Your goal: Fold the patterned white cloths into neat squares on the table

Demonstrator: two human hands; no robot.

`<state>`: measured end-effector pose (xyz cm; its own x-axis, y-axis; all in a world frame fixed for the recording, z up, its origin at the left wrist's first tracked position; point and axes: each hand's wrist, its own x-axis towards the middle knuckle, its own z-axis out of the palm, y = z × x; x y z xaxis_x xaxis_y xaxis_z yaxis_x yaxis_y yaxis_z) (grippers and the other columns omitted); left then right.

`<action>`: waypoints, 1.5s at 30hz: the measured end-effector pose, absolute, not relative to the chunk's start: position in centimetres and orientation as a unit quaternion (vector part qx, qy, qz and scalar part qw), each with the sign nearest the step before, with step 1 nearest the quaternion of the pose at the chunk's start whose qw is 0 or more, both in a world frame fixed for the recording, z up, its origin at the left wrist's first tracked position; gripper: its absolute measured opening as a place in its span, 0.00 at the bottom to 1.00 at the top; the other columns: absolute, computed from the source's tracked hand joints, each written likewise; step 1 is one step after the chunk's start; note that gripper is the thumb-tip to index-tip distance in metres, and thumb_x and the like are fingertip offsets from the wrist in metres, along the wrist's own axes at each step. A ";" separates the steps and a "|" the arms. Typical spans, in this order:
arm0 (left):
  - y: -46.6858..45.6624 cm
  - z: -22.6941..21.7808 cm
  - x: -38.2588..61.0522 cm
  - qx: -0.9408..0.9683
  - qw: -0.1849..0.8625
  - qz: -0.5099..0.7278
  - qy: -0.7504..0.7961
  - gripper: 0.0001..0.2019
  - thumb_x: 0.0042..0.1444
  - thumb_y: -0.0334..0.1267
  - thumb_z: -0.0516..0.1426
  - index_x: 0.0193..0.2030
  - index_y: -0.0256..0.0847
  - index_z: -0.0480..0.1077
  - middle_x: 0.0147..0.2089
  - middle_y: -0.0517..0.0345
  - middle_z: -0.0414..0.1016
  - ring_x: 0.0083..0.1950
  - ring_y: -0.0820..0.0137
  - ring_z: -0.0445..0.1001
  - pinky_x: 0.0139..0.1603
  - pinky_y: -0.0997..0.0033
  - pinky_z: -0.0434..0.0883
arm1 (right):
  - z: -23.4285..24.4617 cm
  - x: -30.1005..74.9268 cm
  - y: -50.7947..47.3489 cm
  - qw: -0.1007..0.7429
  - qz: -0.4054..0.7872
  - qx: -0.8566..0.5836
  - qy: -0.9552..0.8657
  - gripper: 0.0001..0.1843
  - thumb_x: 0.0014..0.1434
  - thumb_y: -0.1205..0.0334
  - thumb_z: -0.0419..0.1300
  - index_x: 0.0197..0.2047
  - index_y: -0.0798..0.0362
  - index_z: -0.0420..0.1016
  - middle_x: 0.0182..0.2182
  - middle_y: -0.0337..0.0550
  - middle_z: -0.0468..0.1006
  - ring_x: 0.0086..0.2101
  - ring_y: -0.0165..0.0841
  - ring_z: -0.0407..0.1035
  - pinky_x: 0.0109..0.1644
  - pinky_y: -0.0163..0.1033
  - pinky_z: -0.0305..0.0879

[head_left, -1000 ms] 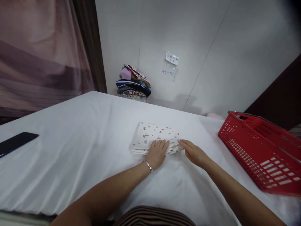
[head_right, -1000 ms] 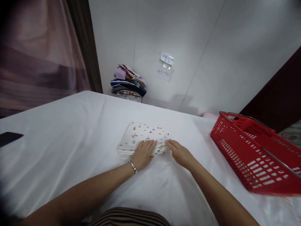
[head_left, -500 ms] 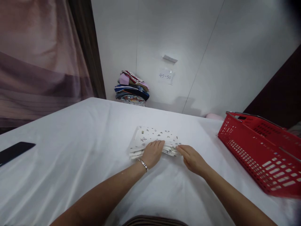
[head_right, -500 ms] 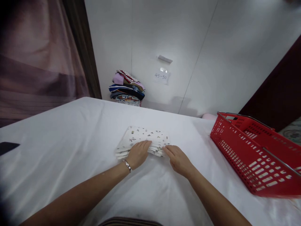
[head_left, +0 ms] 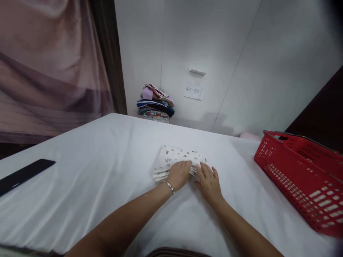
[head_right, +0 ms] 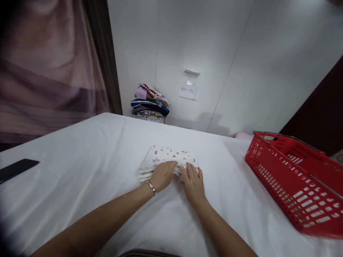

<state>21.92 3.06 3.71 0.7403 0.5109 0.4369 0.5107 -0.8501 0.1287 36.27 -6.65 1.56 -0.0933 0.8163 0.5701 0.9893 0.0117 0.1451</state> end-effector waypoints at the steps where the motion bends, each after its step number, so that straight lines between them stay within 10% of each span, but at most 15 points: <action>1: 3.1 3.7 21.9 0.932 0.003 0.235 0.276 0.14 0.54 0.28 0.47 0.49 0.38 0.59 0.43 0.51 0.70 0.46 0.65 0.68 0.45 0.64 0.65 | 1.7 36.5 -6.4 0.168 -0.262 -0.654 -0.690 0.29 0.55 0.69 0.53 0.60 0.52 0.54 0.54 0.55 0.64 0.52 0.44 0.58 0.56 0.55 0.47; 19: 3.9 0.9 15.8 0.892 -0.068 0.286 0.343 0.23 0.51 0.23 0.46 0.55 0.39 0.59 0.51 0.48 0.67 0.54 0.63 0.62 0.58 0.53 0.53 | 5.3 39.9 -5.4 0.165 -0.290 -0.598 -0.729 0.27 0.55 0.71 0.48 0.59 0.57 0.53 0.39 0.49 0.73 0.39 0.38 0.65 0.44 0.44 0.56; 32: 6.2 8.5 10.4 0.878 -0.068 0.381 0.282 0.21 0.50 0.30 0.50 0.53 0.39 0.59 0.48 0.52 0.70 0.50 0.66 0.67 0.60 0.54 0.54 | 11.8 41.5 -6.5 0.193 -0.298 -0.561 -0.748 0.23 0.59 0.64 0.49 0.58 0.52 0.56 0.44 0.48 0.72 0.43 0.40 0.65 0.46 0.46 0.61; 45: 5.5 15.2 10.0 0.691 0.494 0.425 0.312 0.24 0.50 0.42 0.56 0.54 0.43 0.58 0.45 0.56 0.68 0.41 0.70 0.72 0.37 0.71 0.71 | 17.9 43.8 -8.3 0.377 0.141 -0.632 -0.662 0.31 0.48 0.52 0.62 0.55 0.48 0.63 0.44 0.45 0.72 0.40 0.37 0.68 0.41 0.41 0.69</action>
<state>10.03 5.53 15.16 0.4441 0.8512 0.2796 0.0115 -0.3175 0.9482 43.82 -8.26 17.86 0.0826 0.9433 0.3216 0.7304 0.1623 -0.6634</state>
